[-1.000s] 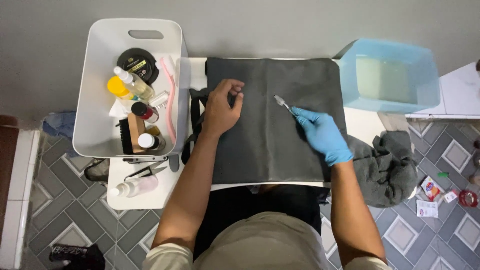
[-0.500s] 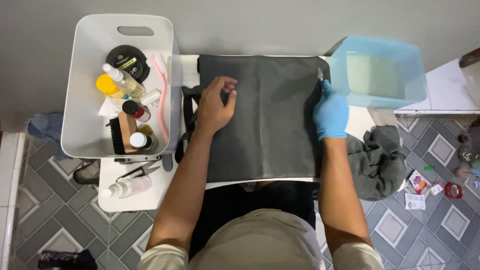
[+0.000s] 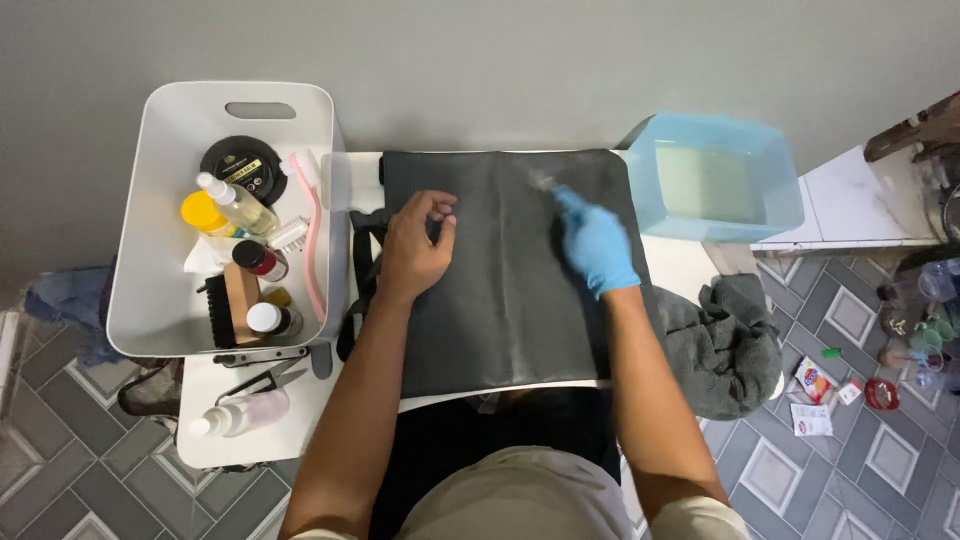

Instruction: Cleaning a black bag using a cleaning solution, a small applicator tool, and a cloth at a repair station.

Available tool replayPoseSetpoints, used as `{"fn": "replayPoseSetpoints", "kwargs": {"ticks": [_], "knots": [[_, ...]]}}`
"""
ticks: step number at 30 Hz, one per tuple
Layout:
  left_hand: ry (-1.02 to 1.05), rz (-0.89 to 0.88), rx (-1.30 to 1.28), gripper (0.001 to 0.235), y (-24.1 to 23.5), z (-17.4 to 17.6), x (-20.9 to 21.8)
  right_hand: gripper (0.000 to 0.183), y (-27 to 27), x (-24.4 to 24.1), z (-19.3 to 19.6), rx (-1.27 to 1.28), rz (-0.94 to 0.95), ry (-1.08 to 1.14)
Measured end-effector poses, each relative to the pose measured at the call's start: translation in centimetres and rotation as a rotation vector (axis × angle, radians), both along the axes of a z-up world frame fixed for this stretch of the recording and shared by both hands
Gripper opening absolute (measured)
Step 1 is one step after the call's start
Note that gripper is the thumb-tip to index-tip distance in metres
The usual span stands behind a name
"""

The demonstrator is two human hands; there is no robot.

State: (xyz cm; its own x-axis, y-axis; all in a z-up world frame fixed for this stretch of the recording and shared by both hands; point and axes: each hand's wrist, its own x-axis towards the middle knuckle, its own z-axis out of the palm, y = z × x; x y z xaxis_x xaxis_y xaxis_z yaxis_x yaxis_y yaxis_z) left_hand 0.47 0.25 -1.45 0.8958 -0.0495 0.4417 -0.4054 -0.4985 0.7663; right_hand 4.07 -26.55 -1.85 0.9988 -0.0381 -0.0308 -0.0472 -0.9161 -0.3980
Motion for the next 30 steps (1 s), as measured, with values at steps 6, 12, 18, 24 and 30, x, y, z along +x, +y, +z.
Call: {"fn": "replayPoseSetpoints", "kwargs": {"ticks": [6, 12, 18, 24, 30], "knots": [[0.000, 0.004, -0.002, 0.019, -0.2, 0.2, -0.1, 0.050, 0.1, 0.2, -0.8, -0.024, -0.036, -0.011], [-0.007, 0.030, 0.007, 0.019, -0.3, 0.0, -0.1, 0.055, -3.9, 1.7, -2.9, 0.001, -0.231, -0.095], [-0.022, 0.013, 0.019, 0.017, -0.1, -0.1, 0.1, 0.045, 0.4, 2.2, -2.4, 0.085, -0.022, -0.055], [0.010, 0.016, 0.020, 0.018, -0.3, -0.2, 0.1, 0.044, 2.7, 0.5, 2.6, 0.044, -0.215, 0.023], [0.016, 0.001, 0.011, 0.019, -0.1, -0.1, 0.0, 0.055, -1.2, 1.0, 1.0, -0.020, -0.155, -0.048]]}}
